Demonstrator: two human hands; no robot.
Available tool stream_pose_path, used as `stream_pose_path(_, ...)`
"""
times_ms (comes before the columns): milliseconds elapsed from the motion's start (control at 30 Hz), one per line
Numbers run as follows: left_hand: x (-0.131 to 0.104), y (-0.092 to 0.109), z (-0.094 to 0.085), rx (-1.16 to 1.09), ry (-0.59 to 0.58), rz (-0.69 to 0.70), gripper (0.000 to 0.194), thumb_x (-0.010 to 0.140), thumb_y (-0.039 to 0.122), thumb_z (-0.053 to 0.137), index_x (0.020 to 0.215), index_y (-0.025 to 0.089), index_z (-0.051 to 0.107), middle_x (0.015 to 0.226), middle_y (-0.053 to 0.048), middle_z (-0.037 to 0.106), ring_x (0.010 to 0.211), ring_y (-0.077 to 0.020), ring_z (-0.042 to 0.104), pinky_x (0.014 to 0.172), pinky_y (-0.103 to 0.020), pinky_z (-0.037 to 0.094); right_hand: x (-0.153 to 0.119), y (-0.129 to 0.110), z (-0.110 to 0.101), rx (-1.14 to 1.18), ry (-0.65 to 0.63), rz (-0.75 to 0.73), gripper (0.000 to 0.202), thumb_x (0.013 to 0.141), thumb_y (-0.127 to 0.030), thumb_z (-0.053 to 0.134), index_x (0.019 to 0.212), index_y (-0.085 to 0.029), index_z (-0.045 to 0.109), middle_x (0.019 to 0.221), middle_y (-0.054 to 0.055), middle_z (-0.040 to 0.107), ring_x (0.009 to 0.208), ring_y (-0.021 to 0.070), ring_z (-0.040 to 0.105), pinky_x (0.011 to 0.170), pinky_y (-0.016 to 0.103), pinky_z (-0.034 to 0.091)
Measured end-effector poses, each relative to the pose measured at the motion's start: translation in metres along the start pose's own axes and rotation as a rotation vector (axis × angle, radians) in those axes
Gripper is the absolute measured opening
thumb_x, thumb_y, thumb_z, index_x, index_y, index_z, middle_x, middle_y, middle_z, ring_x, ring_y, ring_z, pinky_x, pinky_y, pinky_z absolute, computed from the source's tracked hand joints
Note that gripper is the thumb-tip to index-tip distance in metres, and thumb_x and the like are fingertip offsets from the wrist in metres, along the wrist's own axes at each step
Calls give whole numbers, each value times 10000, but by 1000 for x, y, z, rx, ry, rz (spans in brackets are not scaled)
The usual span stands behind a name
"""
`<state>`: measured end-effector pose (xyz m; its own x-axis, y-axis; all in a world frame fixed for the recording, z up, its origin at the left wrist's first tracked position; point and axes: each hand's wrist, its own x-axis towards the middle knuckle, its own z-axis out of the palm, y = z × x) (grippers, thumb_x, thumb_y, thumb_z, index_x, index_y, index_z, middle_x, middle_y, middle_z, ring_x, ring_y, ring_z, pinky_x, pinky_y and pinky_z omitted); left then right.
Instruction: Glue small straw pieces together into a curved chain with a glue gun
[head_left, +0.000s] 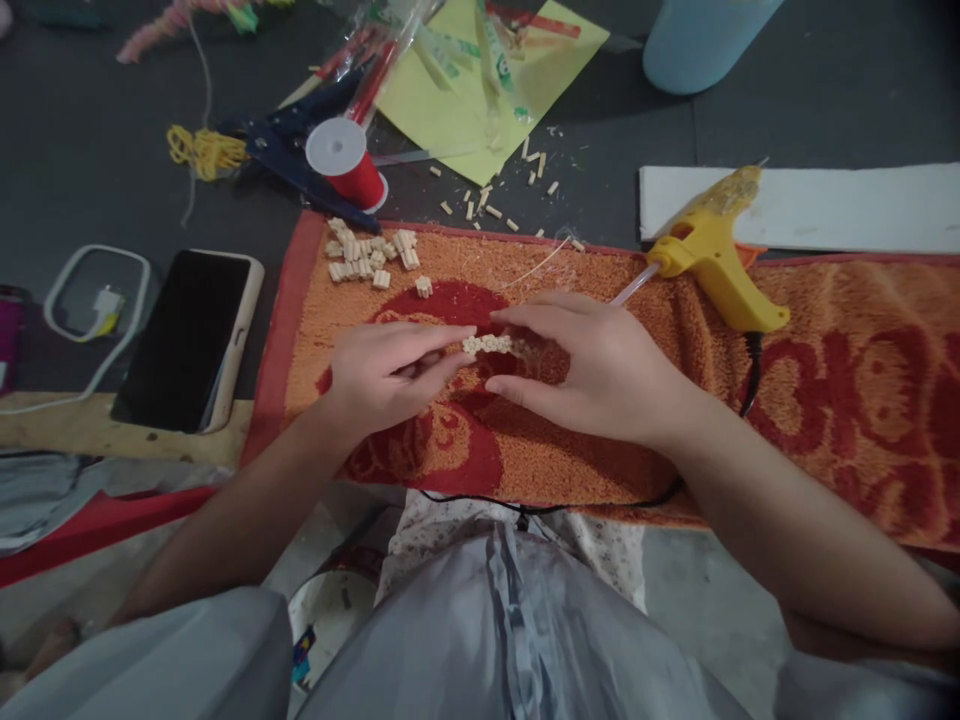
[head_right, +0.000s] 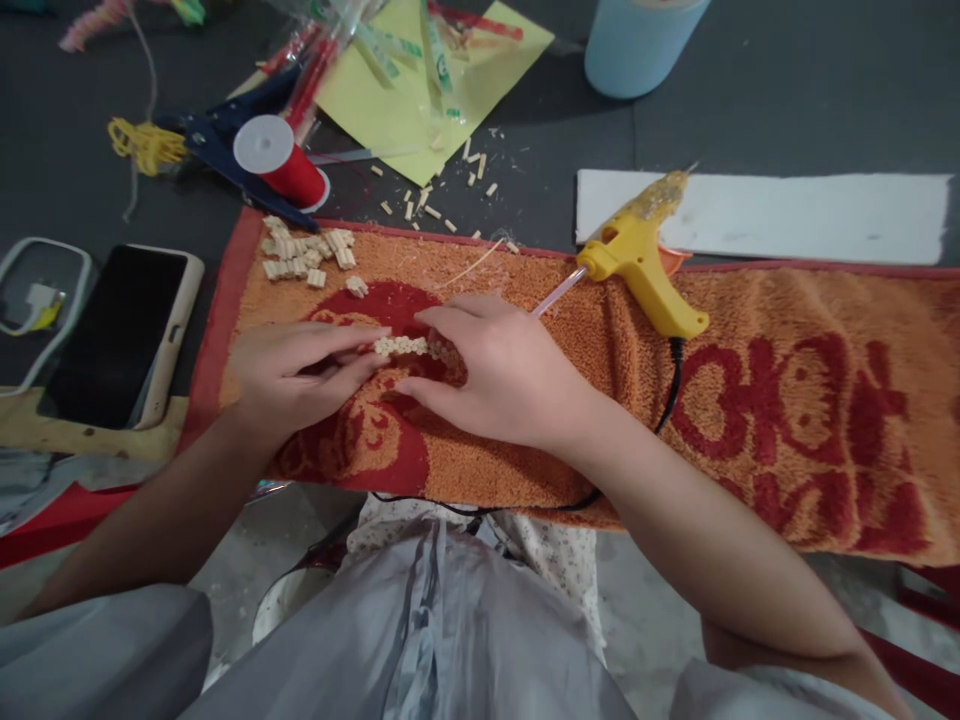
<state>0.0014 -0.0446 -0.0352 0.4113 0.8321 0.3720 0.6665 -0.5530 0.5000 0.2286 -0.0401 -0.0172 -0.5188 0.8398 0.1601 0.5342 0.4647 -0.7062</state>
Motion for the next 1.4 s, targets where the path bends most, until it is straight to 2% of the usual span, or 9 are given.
stream_pose_path(100,1,-1,4,18,-12,-42,158,876,331,677,964,243,775,725,7,750,536,-87,596,520,-212,452,-2,3,-1,-153,25,-29,282,831,-383,687,995,-154,699,945,122,700,910,270,639,825,392,487)
stream_pose_path(200,3,-4,8,25,-45,-65,198,865,288,667,1018,217,771,640,22,698,535,-85,582,520,-208,436,-4,6,-2,-244,22,-22,200,814,-337,688,921,-168,687,877,105,678,860,262,623,789,381,480)
stream_pose_path(367,4,-5,10,1,-61,-92,280,827,224,649,1091,183,733,583,50,629,503,-73,540,489,-206,410,-5,7,-3,-323,-14,-8,98,800,-246,660,868,-177,674,839,95,665,826,247,601,738,355,461)
stream_pose_path(500,5,-4,8,-34,-69,-104,249,787,192,656,1026,191,724,570,56,598,481,-71,511,468,-214,404,-4,6,-3,-327,-39,3,67,799,-198,633,842,-172,679,847,109,678,821,251,603,731,362,460)
stream_pose_path(800,4,-4,7,29,-75,-64,117,829,218,653,934,219,706,564,50,595,472,-81,511,447,-237,379,-5,8,-1,-350,-57,-23,103,824,-160,596,810,-188,693,808,90,688,767,225,593,692,343,453)
stream_pose_path(1100,3,-3,6,62,-104,-64,117,852,247,639,938,210,707,574,59,602,517,-82,539,517,-227,396,-3,8,-2,-376,-81,-31,155,847,-150,568,807,-172,716,784,91,686,741,215,592,657,325,429)
stream_pose_path(1400,3,-3,6,77,-139,-79,127,845,258,635,934,211,711,563,52,593,509,-90,511,517,-231,379,-2,7,-2,-365,-110,-3,156,840,-134,566,825,-162,719,823,105,698,765,223,605,670,331,429)
